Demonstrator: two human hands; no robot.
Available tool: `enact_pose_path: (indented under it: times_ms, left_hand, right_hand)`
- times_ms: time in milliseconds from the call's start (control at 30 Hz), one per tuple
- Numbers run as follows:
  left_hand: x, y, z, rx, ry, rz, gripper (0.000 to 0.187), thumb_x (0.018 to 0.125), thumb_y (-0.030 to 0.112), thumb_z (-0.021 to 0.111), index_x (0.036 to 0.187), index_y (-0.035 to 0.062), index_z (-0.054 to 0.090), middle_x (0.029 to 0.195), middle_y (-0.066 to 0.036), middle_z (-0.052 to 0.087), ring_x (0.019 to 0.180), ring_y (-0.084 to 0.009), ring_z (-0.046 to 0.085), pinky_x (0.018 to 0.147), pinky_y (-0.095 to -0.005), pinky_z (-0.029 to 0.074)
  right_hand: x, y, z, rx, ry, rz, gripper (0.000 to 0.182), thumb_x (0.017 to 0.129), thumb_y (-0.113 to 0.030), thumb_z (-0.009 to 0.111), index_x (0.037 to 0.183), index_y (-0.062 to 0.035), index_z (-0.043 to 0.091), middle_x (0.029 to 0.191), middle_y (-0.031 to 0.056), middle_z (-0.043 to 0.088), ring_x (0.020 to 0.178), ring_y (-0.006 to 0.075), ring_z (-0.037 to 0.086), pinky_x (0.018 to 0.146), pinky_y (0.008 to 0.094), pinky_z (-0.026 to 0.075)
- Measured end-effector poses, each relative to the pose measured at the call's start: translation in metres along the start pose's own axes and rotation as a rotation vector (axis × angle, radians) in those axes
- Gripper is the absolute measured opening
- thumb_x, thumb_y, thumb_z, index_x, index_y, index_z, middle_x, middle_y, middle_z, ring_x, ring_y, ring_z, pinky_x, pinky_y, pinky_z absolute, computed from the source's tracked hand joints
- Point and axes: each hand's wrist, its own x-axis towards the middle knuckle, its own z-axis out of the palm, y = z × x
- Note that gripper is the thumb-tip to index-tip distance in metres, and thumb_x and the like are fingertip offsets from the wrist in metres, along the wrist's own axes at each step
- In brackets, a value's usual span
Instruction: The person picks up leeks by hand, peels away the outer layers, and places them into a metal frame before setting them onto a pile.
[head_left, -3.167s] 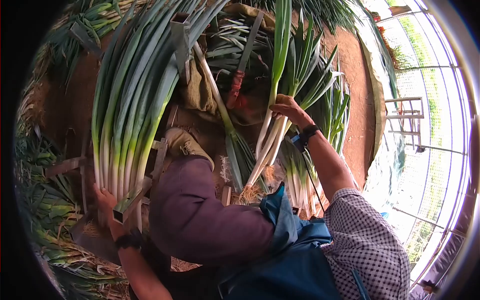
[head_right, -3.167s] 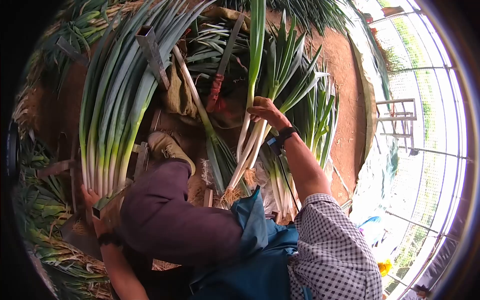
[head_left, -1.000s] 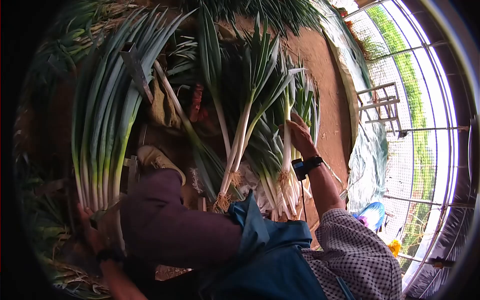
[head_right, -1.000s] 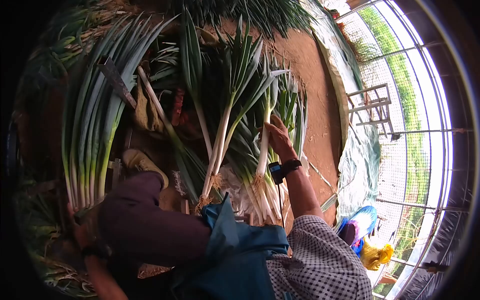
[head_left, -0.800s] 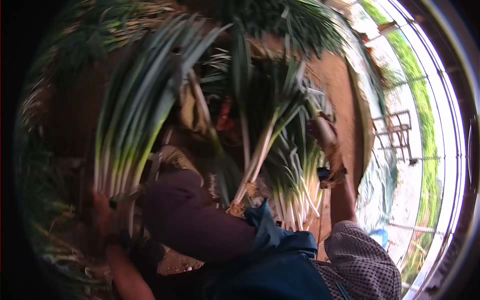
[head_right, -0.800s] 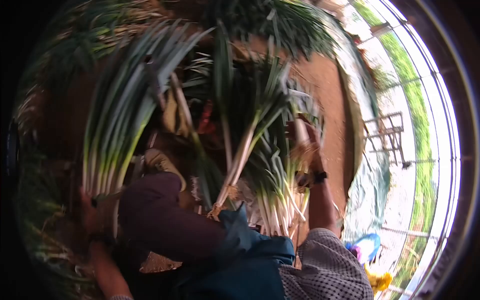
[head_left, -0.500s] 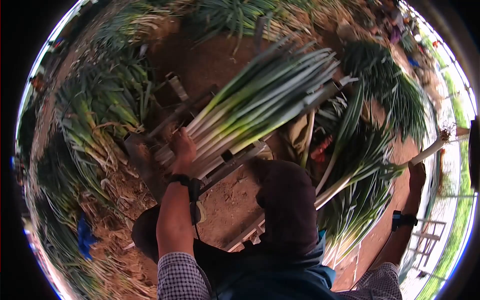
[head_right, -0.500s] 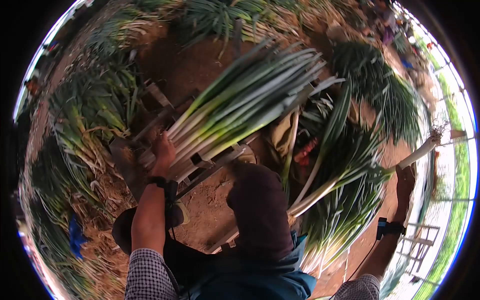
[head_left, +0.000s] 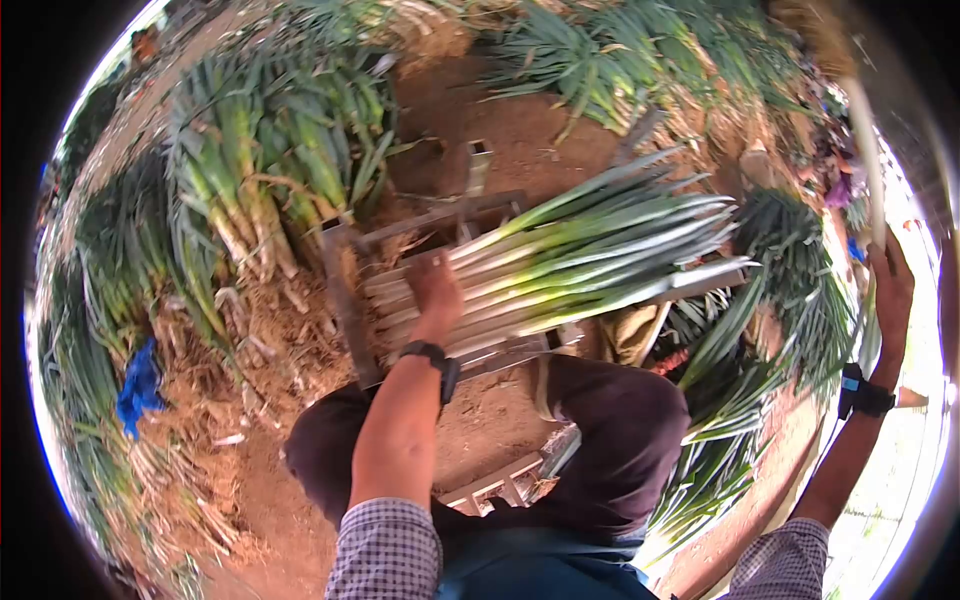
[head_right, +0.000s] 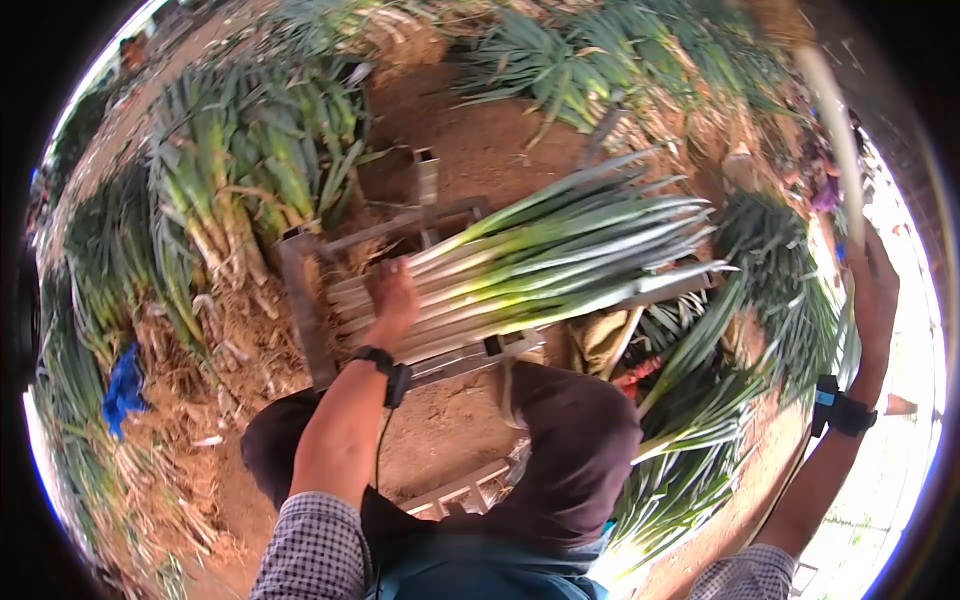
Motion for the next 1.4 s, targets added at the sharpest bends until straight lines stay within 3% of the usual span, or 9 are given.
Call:
enact_pose_path:
  times_ms: [167,367,600,800,933,1133,1267,1333,1400]
  left_hand:
    - [-0.014,0.015,-0.032,0.035,-0.087,-0.022,0.057,0.095,0.019,0.049,0.150,0.0116,0.037,0.154,-0.020,0.034,0.145,-0.0385,0.026,0.120,-0.0540,0.016]
    - [-0.014,0.015,-0.039,0.047,-0.141,-0.033,0.061,0.094,0.018,0.051,0.152,0.0122,0.033,0.156,-0.018,0.032,0.147,-0.0374,0.025,0.121,-0.0529,0.014]
    - [-0.016,0.014,-0.029,0.019,0.010,-0.002,0.056,0.092,0.017,0.052,0.146,0.0099,0.040,0.147,-0.018,0.038,0.141,-0.0368,0.030,0.119,-0.0532,0.019]
    - [-0.011,0.008,-0.008,-0.017,0.080,-0.029,0.050,0.094,0.011,0.048,0.144,0.0075,0.044,0.145,-0.021,0.041,0.140,-0.0386,0.033,0.118,-0.0546,0.022]
    - [-0.012,0.012,-0.019,0.141,-0.001,0.030,0.047,0.098,0.014,0.047,0.145,0.0068,0.043,0.145,-0.021,0.044,0.138,-0.0396,0.037,0.117,-0.0564,0.023]
    - [-0.015,0.011,-0.035,0.091,-0.005,0.090,0.046,0.099,0.017,0.049,0.143,0.0073,0.043,0.140,-0.023,0.044,0.134,-0.0410,0.038,0.113,-0.0575,0.025]
    - [-0.013,0.012,-0.033,0.070,0.029,0.100,0.051,0.093,0.011,0.052,0.142,0.0053,0.044,0.139,-0.023,0.045,0.135,-0.0402,0.037,0.116,-0.0560,0.022]
    - [-0.015,0.012,-0.033,0.072,0.030,0.098,0.053,0.089,0.008,0.054,0.142,0.0048,0.045,0.138,-0.023,0.045,0.135,-0.0395,0.038,0.116,-0.0552,0.022]
    - [-0.015,0.014,-0.034,0.088,0.037,0.098,0.052,0.089,0.008,0.054,0.141,0.0050,0.046,0.138,-0.023,0.045,0.134,-0.0399,0.038,0.116,-0.0554,0.023]
  right_hand:
    - [0.018,-0.119,0.140,-0.044,-0.349,-0.477,0.036,0.090,-0.015,0.069,0.125,-0.0056,0.066,0.123,0.0158,0.066,0.119,0.0302,0.059,0.106,0.0399,0.040]
    - [-0.008,-0.192,0.364,0.017,-0.571,-0.922,0.022,0.088,-0.012,0.066,0.109,-0.0056,0.063,0.088,0.0143,0.059,0.086,0.0332,0.060,0.075,0.0458,0.049]
    - [-0.038,-0.262,0.487,0.116,-0.760,-1.018,0.012,0.087,-0.014,0.065,0.094,-0.0065,0.059,0.083,0.0146,0.060,0.088,0.0372,0.063,0.076,0.0505,0.049]
    - [-0.058,-0.271,0.560,0.154,-0.632,-1.091,0.008,0.085,-0.014,0.059,0.081,-0.0070,0.059,0.073,0.0156,0.062,0.071,0.0374,0.066,0.060,0.0486,0.051]
    - [-0.077,-0.268,0.576,0.311,-0.592,-1.010,0.010,0.088,-0.014,0.053,0.083,-0.0056,0.057,0.069,0.0157,0.059,0.070,0.0357,0.065,0.058,0.0455,0.051]
    - [-0.079,-0.261,0.566,0.315,-0.642,-0.978,0.015,0.088,-0.020,0.063,0.095,-0.0077,0.057,0.083,0.0118,0.059,0.086,0.0300,0.062,0.074,0.0432,0.051]
    - [-0.072,-0.242,0.528,0.089,-0.598,-1.028,0.038,0.085,-0.029,0.073,0.111,-0.0059,0.057,0.097,0.0043,0.055,0.093,0.0188,0.050,0.090,0.0353,0.043]
    - [-0.059,-0.220,0.504,0.084,-0.596,-0.938,0.058,0.072,-0.027,0.082,0.119,-0.0028,0.057,0.109,0.0093,0.058,0.104,0.0245,0.053,0.100,0.0403,0.041]
    - [-0.047,-0.196,0.485,0.086,-0.498,-0.947,0.045,0.075,-0.018,0.076,0.114,-0.0049,0.058,0.099,0.0072,0.056,0.096,0.0225,0.053,0.095,0.0386,0.041]
